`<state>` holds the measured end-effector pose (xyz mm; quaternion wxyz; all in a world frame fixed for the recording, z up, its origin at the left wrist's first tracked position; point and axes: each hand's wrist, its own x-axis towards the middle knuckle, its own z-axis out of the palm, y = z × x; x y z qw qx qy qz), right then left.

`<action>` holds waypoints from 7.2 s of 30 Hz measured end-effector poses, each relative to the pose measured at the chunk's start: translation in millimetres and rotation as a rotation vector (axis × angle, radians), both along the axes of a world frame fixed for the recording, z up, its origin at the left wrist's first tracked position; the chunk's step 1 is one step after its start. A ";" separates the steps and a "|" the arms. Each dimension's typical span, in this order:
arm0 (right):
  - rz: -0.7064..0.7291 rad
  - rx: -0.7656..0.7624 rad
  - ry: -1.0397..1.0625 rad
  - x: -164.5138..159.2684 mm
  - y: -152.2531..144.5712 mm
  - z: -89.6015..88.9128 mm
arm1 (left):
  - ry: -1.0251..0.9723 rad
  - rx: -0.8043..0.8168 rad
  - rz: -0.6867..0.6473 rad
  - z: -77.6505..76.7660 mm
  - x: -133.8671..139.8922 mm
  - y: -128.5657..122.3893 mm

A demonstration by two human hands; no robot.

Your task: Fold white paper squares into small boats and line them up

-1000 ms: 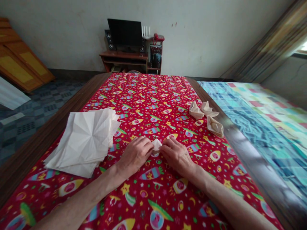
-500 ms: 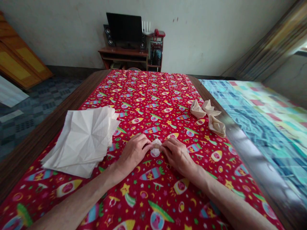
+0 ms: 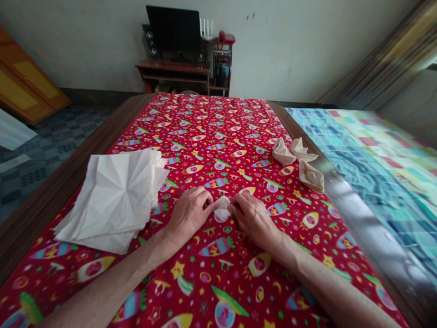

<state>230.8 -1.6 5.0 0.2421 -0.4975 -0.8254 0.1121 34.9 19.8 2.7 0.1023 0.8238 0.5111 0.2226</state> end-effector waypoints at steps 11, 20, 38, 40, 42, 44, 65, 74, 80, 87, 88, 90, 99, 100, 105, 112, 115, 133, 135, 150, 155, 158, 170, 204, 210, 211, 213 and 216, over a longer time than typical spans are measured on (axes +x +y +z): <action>-0.068 0.083 -0.281 -2.3 -1.6 -2.1 | 0.063 -0.041 0.036 5.8 0.4 3.1; -0.104 0.012 -0.342 -4.1 3.9 4.6 | 0.109 0.004 0.039 4.9 -1.5 0.0; 0.042 0.077 0.003 7.4 -3.9 -4.5 | -0.108 -0.030 -0.067 5.5 -2.9 5.3; 0.052 0.116 0.004 6.8 -4.2 -6.8 | -0.114 -0.061 -0.082 8.4 -0.4 8.3; 0.078 0.144 0.009 7.0 -3.8 -8.1 | -0.130 -0.127 -0.123 10.9 1.4 11.3; 0.108 0.164 0.023 7.8 -3.6 -7.8 | -0.163 -0.208 -0.139 13.1 2.4 13.4; -0.126 -0.276 0.625 -2.6 2.3 11.4 | -0.476 -0.202 -0.144 30.8 6.9 3.5; -0.079 -0.243 0.582 -2.5 2.2 12.0 | -0.438 -0.125 -0.164 24.4 11.0 -0.5; -0.123 -0.267 0.680 -1.3 1.1 15.3 | -0.544 -0.196 -0.153 29.6 8.0 -0.4; -0.198 -0.246 0.767 7.3 9.0 12.5 | -0.545 -0.148 0.013 31.7 0.1 6.5; -0.211 -0.231 0.760 8.9 10.3 12.2 | -0.530 -0.131 0.026 31.4 -1.3 7.9; -0.241 -0.197 0.735 12.0 12.6 12.1 | -0.514 -0.106 0.057 31.0 -4.1 10.2; -0.307 -0.126 0.507 22.4 18.1 10.1 | -0.380 -0.038 0.057 21.1 -11.2 15.7; -0.313 -0.149 0.482 22.7 18.4 9.5 | -0.349 -0.030 0.043 17.7 -12.0 16.5; -0.375 -0.228 0.266 22.0 18.5 5.6 | -0.101 0.044 0.012 3.2 -12.9 17.7; -0.391 -0.114 -0.064 17.4 16.8 4.4 | 0.105 0.177 0.050 6.2 -5.1 7.6; -0.394 -0.069 -0.108 16.4 16.2 3.9 | 0.153 0.248 -0.206 8.6 -1.0 -1.4; 0.033 0.363 -0.278 15.8 -10.8 1.6 | 0.247 0.027 -0.325 0.9 10.5 -24.7; 0.172 0.327 -0.317 12.1 -19.3 -1.5 | 0.252 0.027 -0.328 1.2 10.2 -25.0; 0.166 0.121 -0.335 33.0 -31.7 0.0 | 0.304 0.104 -0.244 7.3 -22.6 -28.1; 0.098 0.161 -0.273 35.6 -31.1 0.0 | 0.256 0.139 -0.237 6.4 -26.0 -24.9; 0.073 0.206 -0.206 34.4 -22.9 0.0 | 0.152 0.179 -0.216 0.7 -23.6 -13.5; 0.083 0.118 0.063 15.5 12.8 1.5 | -0.215 -0.029 -0.123 6.9 -7.7 12.8; -0.203 -0.336 0.449 -12.4 1.7 7.9 | -0.454 -0.230 -0.078 8.0 20.1 -5.2; -0.170 -0.340 0.460 -8.6 0.6 9.2 | -0.499 -0.264 -0.093 11.1 16.9 -4.8; -0.169 -0.331 0.451 -8.2 0.3 8.7 | -0.516 -0.289 -0.095 10.7 16.4 -4.6; -0.167 -0.320 0.439 -7.8 -0.1 7.6 | -0.570 -0.382 -0.106 9.2 15.3 -4.0; -0.147 -0.351 0.473 -7.8 0.0 6.8 | -0.736 -0.613 -0.151 8.3 13.7 -3.4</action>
